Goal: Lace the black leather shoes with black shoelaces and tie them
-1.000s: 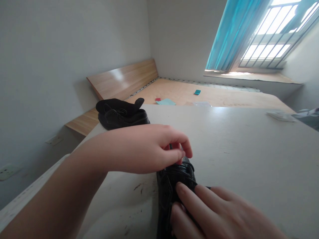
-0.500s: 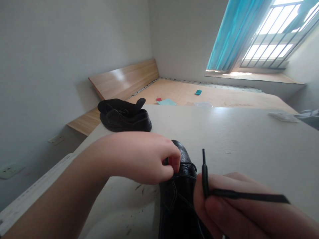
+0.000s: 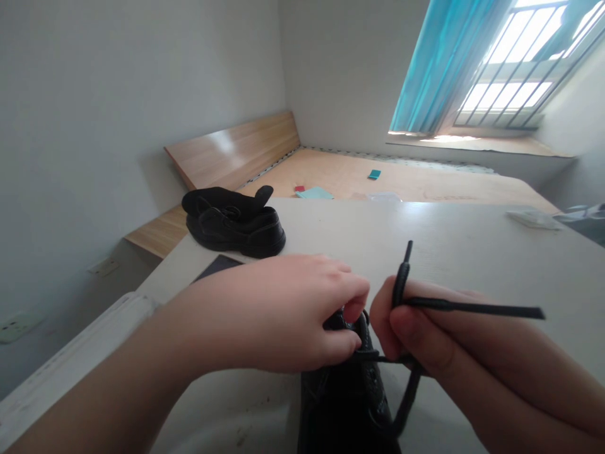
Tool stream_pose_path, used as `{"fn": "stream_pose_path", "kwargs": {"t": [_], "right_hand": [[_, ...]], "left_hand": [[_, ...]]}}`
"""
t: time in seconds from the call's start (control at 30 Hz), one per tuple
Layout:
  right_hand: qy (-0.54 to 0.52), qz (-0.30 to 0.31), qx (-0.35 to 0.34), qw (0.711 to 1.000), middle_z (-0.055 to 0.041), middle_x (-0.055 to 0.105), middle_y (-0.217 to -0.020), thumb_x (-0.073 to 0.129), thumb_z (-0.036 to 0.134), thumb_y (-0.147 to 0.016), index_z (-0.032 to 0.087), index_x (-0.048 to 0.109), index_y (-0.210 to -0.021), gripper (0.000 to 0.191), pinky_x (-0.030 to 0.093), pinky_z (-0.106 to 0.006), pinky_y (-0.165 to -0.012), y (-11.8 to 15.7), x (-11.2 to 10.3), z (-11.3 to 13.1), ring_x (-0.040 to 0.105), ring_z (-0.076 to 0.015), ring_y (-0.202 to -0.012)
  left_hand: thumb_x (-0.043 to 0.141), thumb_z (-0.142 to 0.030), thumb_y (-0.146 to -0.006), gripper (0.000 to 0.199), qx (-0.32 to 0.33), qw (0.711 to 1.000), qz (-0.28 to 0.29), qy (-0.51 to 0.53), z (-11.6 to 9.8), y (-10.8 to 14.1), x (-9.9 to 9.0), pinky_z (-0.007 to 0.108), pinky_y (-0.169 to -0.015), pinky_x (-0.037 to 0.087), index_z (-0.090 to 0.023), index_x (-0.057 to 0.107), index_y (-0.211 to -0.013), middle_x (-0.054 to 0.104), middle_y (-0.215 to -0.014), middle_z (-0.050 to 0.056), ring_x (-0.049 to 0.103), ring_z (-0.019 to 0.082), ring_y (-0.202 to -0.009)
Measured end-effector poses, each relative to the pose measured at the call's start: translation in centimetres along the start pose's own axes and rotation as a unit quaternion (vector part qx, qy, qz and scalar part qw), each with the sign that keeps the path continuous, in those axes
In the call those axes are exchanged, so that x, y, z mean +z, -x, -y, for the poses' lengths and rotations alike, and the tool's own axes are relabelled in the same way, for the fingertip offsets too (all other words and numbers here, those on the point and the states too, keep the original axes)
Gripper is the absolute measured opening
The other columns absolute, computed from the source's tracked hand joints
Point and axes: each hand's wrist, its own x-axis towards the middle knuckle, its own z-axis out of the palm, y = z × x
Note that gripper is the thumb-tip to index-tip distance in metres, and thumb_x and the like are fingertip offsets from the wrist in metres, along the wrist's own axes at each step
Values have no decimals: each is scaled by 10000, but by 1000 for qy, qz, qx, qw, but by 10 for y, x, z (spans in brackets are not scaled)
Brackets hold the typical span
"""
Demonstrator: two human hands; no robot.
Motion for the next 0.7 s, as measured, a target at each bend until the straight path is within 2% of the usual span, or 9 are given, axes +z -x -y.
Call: {"fn": "stream_pose_path", "kwargs": {"t": [0.13,0.33,0.5,0.6,0.7], "right_hand": [[7,-1,-11,1000,-26,749,-872,505,402,-1000,267,684,-1040,228,618,-242,-635,0,0,-1,715,-186,-737],[-4,3,4,1000,-3,743,-846,499,352,-1005,281,673,-1031,190,617,-229,-613,2,0,1,715,-176,-713],[-31,1,-8,999,8,721,-797,518,358,-998,268,641,-953,159,593,-211,-583,-2,0,6,689,-157,-668],[-52,-4,-35,998,43,682,-684,443,302,-1034,258,604,-847,251,538,-169,-503,-10,0,9,646,-113,-573],[-47,-1,-59,997,34,705,-677,389,249,-1046,235,569,-769,331,502,-166,-444,-16,0,12,672,-113,-577]], "left_hand": [[600,-349,-881,163,14,1000,-10,14,-1,-2,0,276,-663,398,-227,664,-795,669,-879,-29,560,144,-770],[630,-321,-866,94,39,999,-17,22,-1,-10,3,272,-648,380,-243,672,-837,690,-846,-45,580,140,-774],[600,-348,-876,166,9,1000,-3,-20,-2,-8,5,279,-575,325,-219,659,-789,700,-812,-28,570,145,-717],[577,-308,-890,154,14,1000,-2,-16,-2,-7,4,273,-569,322,-214,648,-791,698,-807,-25,570,136,-705],[550,-266,-898,169,25,1000,-2,-10,-3,-7,2,263,-575,346,-198,620,-760,682,-801,-17,564,132,-706]]}}
